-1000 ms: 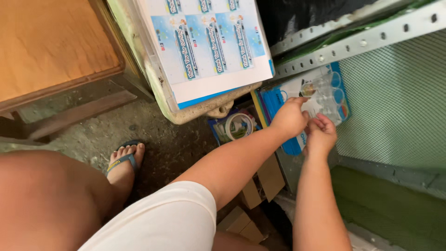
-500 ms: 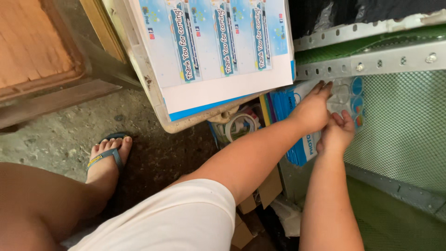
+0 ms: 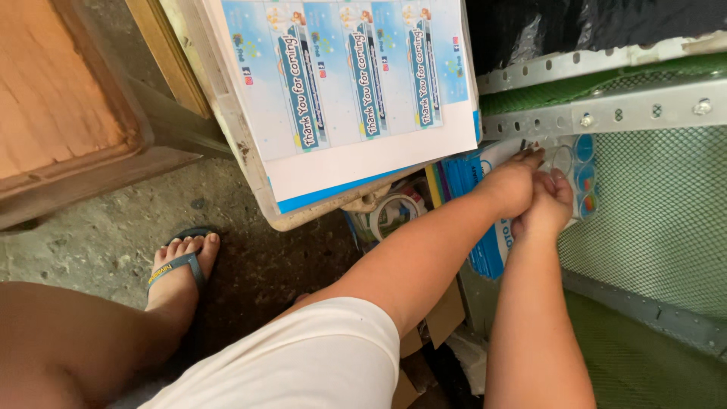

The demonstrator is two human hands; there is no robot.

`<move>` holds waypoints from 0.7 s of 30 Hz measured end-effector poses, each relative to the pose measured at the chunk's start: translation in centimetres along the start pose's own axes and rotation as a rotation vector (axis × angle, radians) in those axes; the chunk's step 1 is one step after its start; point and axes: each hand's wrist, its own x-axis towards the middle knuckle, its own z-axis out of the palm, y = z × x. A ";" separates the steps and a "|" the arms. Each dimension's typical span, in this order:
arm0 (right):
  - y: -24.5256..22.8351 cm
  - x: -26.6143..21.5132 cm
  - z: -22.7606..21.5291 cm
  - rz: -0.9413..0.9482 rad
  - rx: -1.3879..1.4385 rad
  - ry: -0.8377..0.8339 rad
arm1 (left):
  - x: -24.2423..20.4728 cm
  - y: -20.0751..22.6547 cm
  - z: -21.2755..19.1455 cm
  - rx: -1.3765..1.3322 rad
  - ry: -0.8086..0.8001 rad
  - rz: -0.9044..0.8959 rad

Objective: The person unpacks clear plastic cups from a retail package and places them onto a metal shelf. They then open a cardboard box with internal dividers and place it on a small wooden stool.

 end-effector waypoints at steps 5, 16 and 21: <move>0.4 0.6 0.1 -0.035 -0.030 -0.011 | -1.0 0.5 -0.4 -0.082 -0.003 -0.024; -1.4 -4.1 -1.9 -0.038 0.058 -0.001 | -6.7 3.3 -2.6 0.123 0.035 0.191; -4.2 -8.2 -3.4 -0.082 0.035 0.013 | -11.5 6.7 -4.2 -0.279 0.151 0.018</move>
